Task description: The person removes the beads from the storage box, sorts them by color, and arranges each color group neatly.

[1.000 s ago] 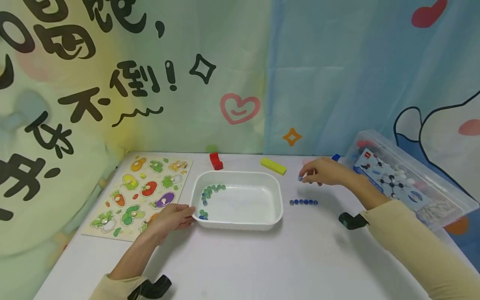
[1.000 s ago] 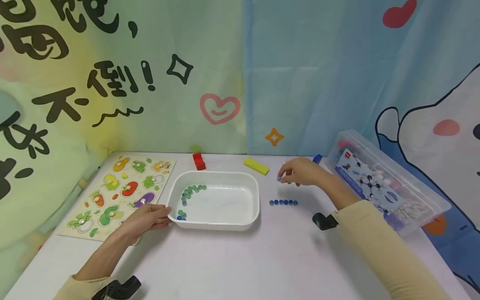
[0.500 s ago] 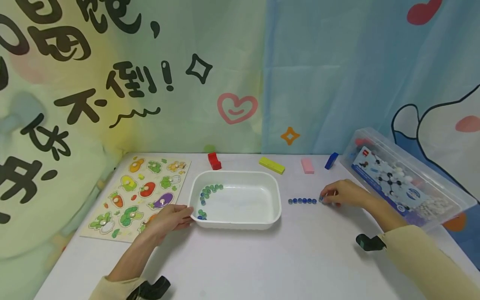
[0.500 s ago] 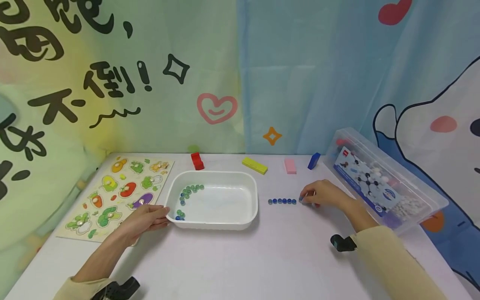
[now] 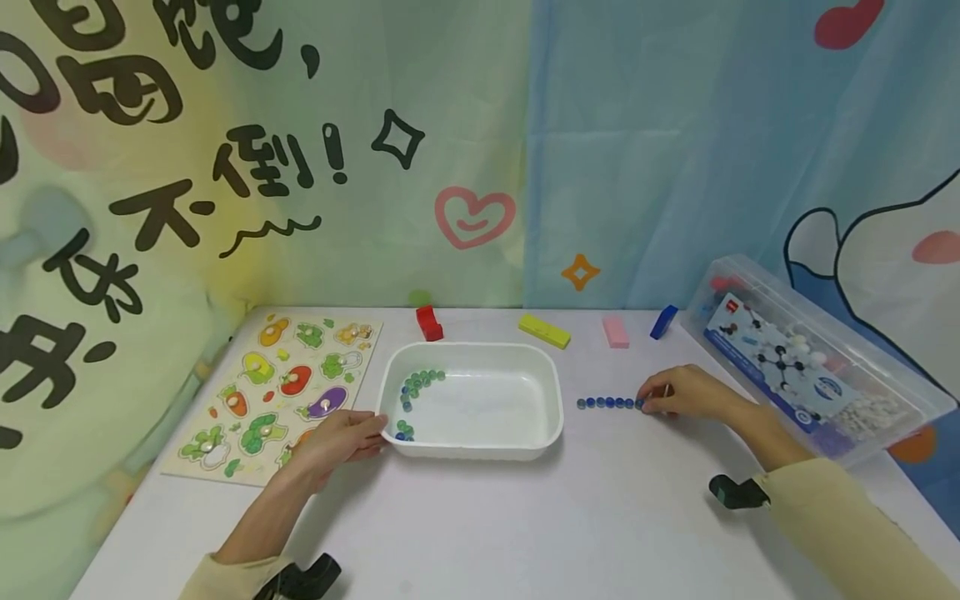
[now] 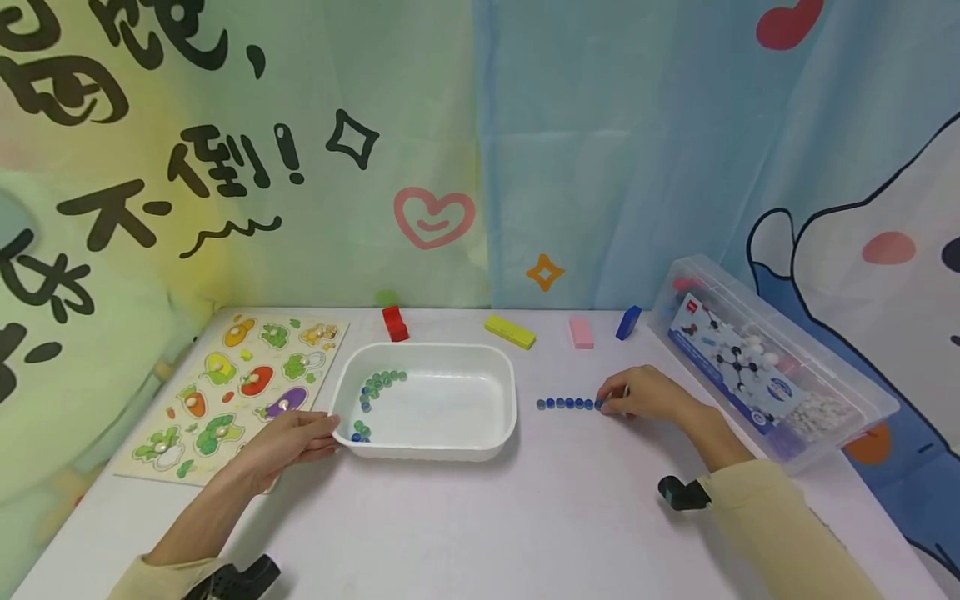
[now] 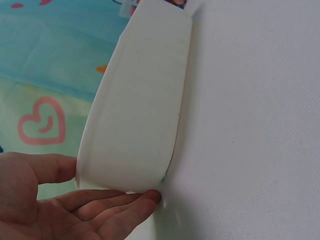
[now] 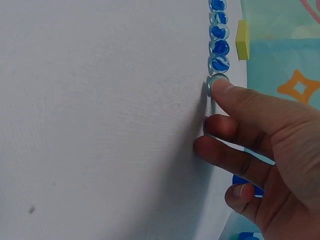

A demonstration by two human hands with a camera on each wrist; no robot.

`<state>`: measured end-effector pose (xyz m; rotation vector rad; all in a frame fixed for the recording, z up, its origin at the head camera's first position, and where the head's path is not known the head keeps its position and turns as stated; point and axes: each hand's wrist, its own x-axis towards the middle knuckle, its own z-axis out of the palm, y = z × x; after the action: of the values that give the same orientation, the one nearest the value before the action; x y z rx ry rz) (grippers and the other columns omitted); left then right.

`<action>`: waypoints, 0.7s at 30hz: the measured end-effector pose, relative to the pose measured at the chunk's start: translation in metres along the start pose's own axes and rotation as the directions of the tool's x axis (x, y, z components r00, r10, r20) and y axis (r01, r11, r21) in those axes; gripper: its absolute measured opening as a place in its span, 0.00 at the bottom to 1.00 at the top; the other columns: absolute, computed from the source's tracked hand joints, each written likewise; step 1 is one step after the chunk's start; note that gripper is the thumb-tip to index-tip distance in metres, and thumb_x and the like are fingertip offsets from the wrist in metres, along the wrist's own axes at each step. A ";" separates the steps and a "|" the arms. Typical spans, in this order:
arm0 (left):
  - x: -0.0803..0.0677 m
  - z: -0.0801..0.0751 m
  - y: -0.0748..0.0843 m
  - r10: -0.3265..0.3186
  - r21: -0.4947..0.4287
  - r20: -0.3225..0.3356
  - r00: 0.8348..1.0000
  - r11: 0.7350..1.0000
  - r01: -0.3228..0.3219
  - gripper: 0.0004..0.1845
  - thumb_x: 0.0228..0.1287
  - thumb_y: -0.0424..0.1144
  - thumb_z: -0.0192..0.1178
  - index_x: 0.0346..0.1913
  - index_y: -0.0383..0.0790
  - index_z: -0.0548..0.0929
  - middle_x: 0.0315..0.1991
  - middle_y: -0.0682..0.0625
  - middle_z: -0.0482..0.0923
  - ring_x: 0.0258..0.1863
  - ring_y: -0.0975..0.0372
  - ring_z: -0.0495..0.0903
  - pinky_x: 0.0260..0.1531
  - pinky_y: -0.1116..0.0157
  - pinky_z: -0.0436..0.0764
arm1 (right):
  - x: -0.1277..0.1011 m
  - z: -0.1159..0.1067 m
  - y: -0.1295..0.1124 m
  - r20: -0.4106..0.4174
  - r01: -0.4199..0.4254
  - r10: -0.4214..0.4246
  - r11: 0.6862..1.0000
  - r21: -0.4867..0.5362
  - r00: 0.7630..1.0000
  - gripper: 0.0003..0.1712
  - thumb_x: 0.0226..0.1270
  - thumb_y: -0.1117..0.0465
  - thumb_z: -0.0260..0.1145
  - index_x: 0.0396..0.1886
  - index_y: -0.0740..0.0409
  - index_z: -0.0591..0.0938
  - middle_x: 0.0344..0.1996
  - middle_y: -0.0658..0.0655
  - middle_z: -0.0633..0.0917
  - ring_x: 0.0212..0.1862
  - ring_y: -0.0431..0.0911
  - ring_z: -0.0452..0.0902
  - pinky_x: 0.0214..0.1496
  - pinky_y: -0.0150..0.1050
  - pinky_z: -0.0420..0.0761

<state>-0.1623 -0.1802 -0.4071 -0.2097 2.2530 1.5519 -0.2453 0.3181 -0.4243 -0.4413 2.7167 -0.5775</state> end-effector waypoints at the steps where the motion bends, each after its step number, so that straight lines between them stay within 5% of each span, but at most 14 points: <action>1: 0.000 0.000 0.000 -0.001 0.002 0.000 1.000 1.000 0.001 0.21 0.72 0.40 0.53 0.58 0.25 0.77 0.55 0.36 0.81 0.55 0.50 0.82 0.55 0.58 0.83 | 0.000 0.001 0.000 -0.002 -0.001 0.001 1.000 -0.002 1.000 0.11 0.62 0.58 0.68 0.43 0.58 0.86 0.24 0.47 0.80 0.26 0.40 0.72 0.26 0.30 0.72; 21: -0.001 0.000 0.000 -0.005 0.004 0.001 1.000 1.000 0.005 0.22 0.72 0.41 0.54 0.59 0.26 0.76 0.56 0.36 0.80 0.56 0.49 0.81 0.55 0.58 0.82 | -0.004 -0.006 -0.003 0.008 -0.005 0.005 1.000 0.010 1.000 0.13 0.63 0.57 0.68 0.44 0.58 0.85 0.25 0.48 0.81 0.27 0.41 0.73 0.27 0.31 0.72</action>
<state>-0.1614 -0.1802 -0.4064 -0.2135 2.2525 1.5446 -0.2435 0.3184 -0.4169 -0.4335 2.7052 -0.5861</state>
